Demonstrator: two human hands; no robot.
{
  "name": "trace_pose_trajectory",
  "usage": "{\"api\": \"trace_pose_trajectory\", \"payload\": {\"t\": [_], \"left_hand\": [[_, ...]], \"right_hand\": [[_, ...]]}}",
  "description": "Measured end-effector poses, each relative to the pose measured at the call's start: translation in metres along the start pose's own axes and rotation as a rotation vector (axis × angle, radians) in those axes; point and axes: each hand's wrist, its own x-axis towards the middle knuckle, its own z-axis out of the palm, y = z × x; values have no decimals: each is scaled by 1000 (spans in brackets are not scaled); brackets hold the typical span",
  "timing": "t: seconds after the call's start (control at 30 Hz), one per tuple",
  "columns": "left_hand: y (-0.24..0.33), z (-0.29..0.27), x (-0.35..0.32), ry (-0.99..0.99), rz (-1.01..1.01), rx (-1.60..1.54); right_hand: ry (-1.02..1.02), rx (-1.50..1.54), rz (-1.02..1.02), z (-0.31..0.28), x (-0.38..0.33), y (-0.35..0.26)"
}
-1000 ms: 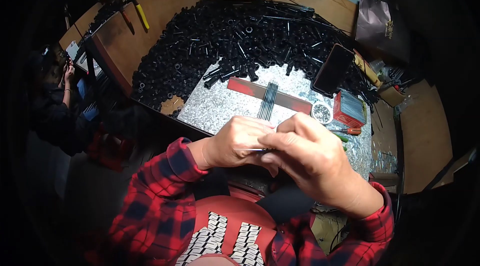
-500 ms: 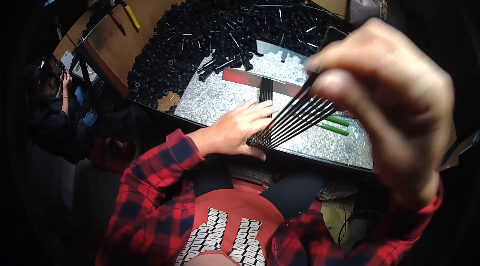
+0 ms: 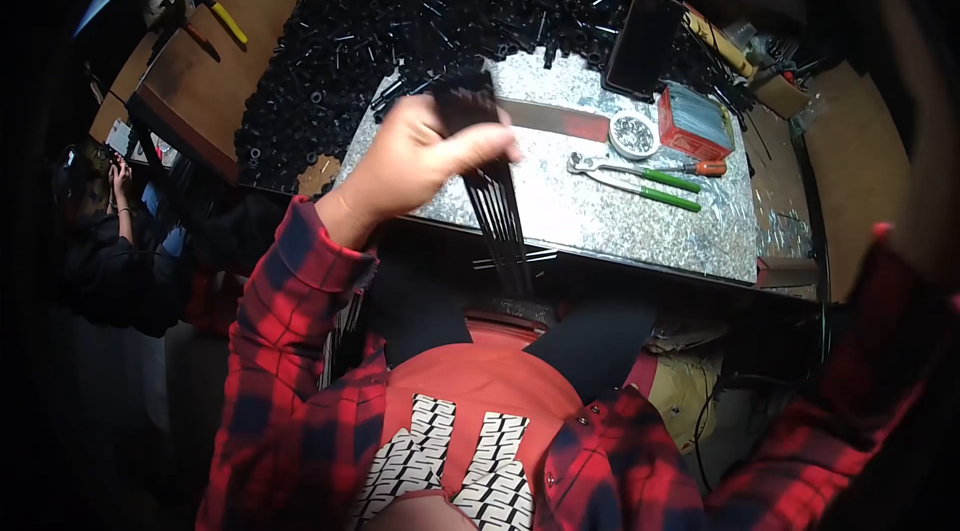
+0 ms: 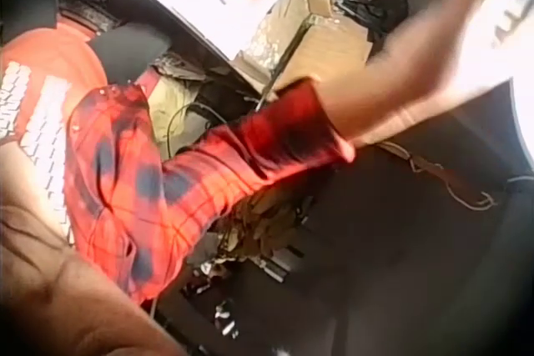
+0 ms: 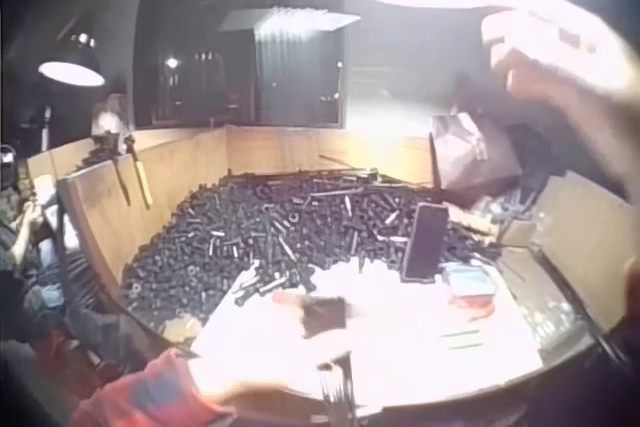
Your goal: The worker is assembling wiring bundles by inserting individual wires into connectors and securing components using pliers and a crimping tool.
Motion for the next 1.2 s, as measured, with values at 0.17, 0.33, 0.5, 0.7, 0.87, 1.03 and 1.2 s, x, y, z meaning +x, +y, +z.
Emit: {"api": "trace_pose_trajectory", "payload": {"t": [0.17, 0.33, 0.5, 0.7, 0.87, 1.03, 1.2], "left_hand": [[-54, -9, -35, 553, -114, -452], [-92, 25, -65, 803, -236, -733], [-97, 40, -80, 878, -273, -864], [-77, 57, -83, 661, -284, -891], [-47, 58, -106, 0, -522, -658], [-24, 51, -107, 24, -252, -392], [11, 27, -81, 324, 214, 311]], "right_hand": [[-185, 356, 344, 120, -42, -8], [-425, 1048, 942, 237, -156, 1], [40, 1197, 880, 282, -156, 33], [384, 1007, 884, 248, -124, 39], [269, 561, 784, 161, -72, 33], [-155, 374, 600, 120, -56, 20], [-623, 118, 448, 154, -71, 24]]}}
